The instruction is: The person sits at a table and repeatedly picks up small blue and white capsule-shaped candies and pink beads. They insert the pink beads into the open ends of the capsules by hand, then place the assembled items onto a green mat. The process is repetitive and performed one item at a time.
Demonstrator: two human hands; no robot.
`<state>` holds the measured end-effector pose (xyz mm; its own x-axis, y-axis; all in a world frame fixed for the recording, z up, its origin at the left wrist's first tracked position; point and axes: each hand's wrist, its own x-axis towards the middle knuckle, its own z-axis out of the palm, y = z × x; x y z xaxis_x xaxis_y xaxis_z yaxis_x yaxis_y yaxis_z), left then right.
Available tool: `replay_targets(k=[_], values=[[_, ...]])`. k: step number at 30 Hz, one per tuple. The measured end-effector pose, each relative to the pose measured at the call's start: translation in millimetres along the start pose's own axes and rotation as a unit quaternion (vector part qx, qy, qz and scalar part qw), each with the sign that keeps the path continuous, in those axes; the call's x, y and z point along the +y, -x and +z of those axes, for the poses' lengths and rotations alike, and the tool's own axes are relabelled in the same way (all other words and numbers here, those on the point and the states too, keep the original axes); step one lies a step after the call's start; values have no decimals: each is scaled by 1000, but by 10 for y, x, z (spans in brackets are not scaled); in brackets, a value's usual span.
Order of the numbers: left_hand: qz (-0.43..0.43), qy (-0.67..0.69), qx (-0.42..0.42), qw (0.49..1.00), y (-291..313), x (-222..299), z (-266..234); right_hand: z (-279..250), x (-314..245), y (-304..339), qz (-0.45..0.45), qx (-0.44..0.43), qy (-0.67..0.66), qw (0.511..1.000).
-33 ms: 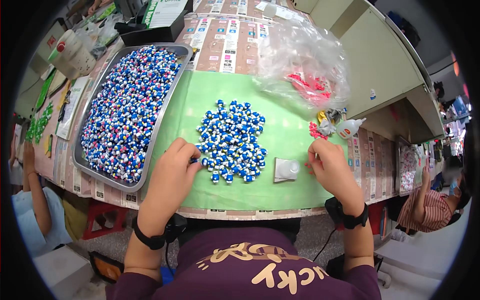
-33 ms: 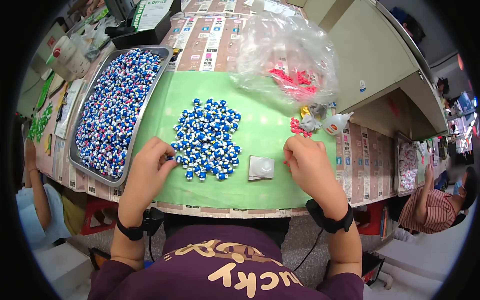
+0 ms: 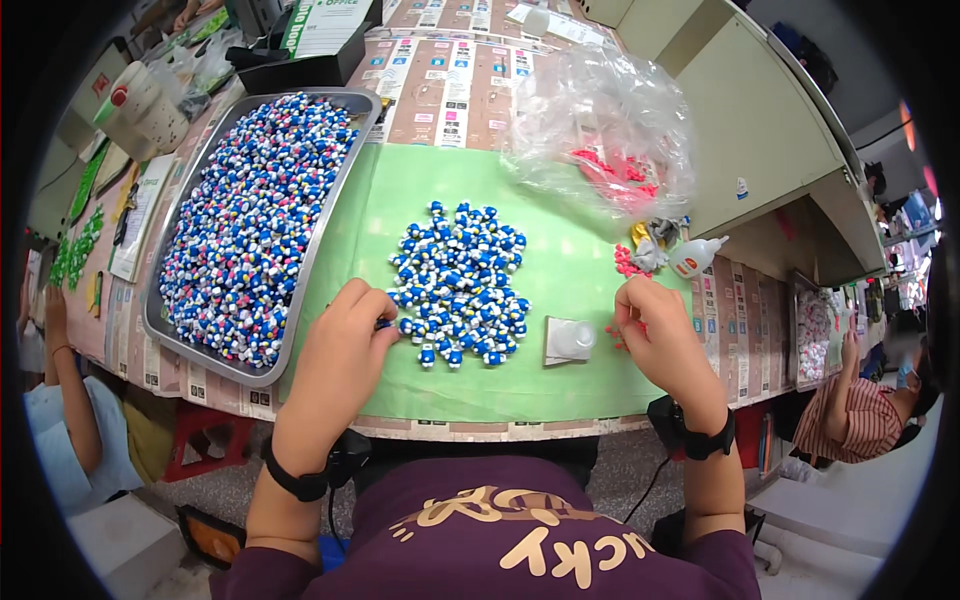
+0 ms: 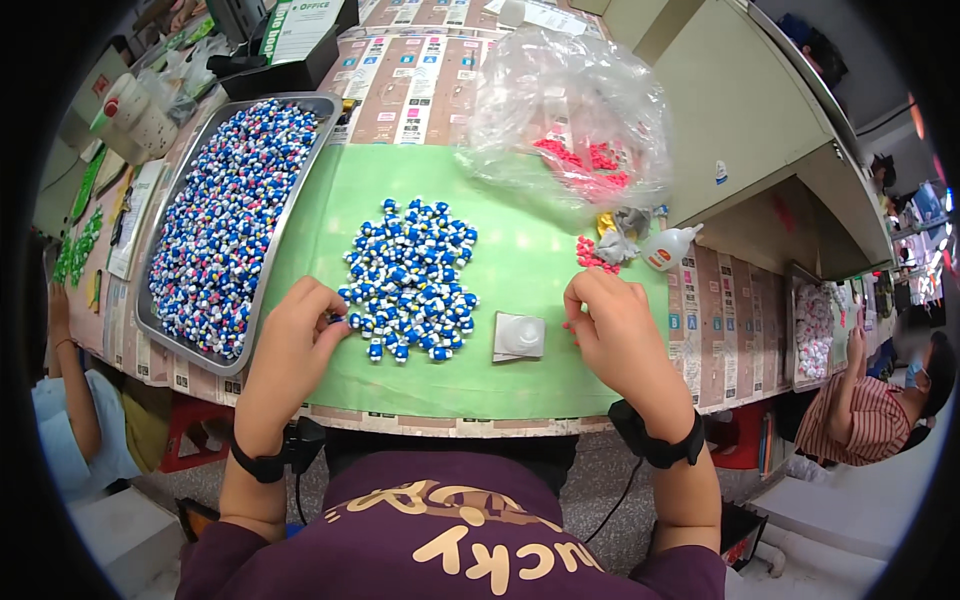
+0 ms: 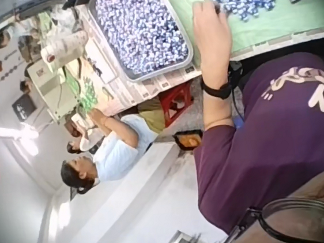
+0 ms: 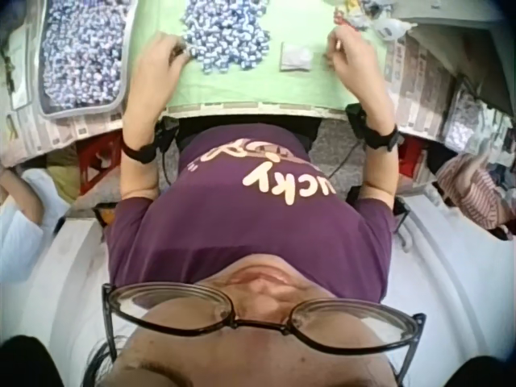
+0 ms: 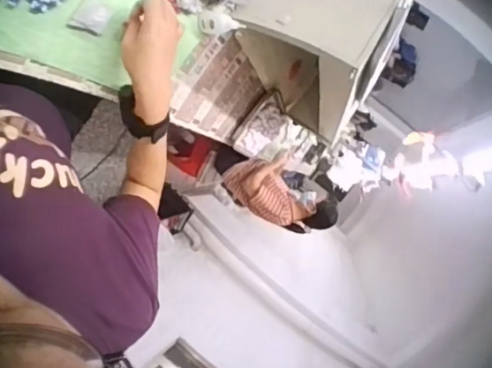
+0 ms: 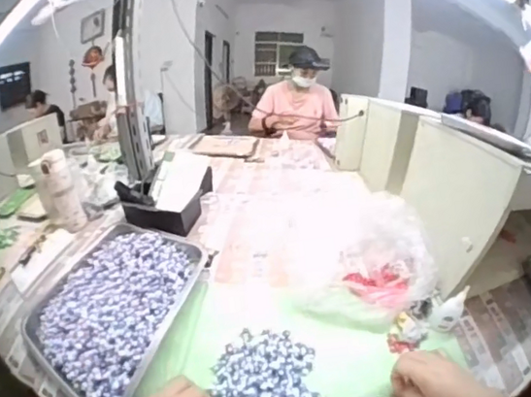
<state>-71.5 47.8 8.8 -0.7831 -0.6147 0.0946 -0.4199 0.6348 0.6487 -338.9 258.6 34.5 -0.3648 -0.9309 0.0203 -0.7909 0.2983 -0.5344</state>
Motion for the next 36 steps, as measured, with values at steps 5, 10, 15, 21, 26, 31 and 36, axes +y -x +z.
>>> replay_targets(k=[5, 10, 15, 21, 26, 31, 36], values=[[2, 68, 51, 996, -2, 93, -58, -108, -249, 57, -44, 50, -224, 972], [-28, 496, -117, 860, -66, 635, -54, -50, -629, 103, -119, 47, -373, 919], [-57, 614, -224, 755, -103, 838, 148, 45, -758, 58, -233, 108, -225, 940], [-68, 608, -227, 757, -111, 742, 196, 94, -768, 78, -234, 124, -190, 945], [107, 402, -73, 907, -84, 733, 282, 242, -795, 133, -84, 102, -388, 912], [200, 305, -8, 931, -101, 753, 313, 219, -799, 167, 4, 51, -464, 884], [154, 322, -26, 934, -82, 752, 318, 32, -679, 79, -50, 17, -314, 948]])
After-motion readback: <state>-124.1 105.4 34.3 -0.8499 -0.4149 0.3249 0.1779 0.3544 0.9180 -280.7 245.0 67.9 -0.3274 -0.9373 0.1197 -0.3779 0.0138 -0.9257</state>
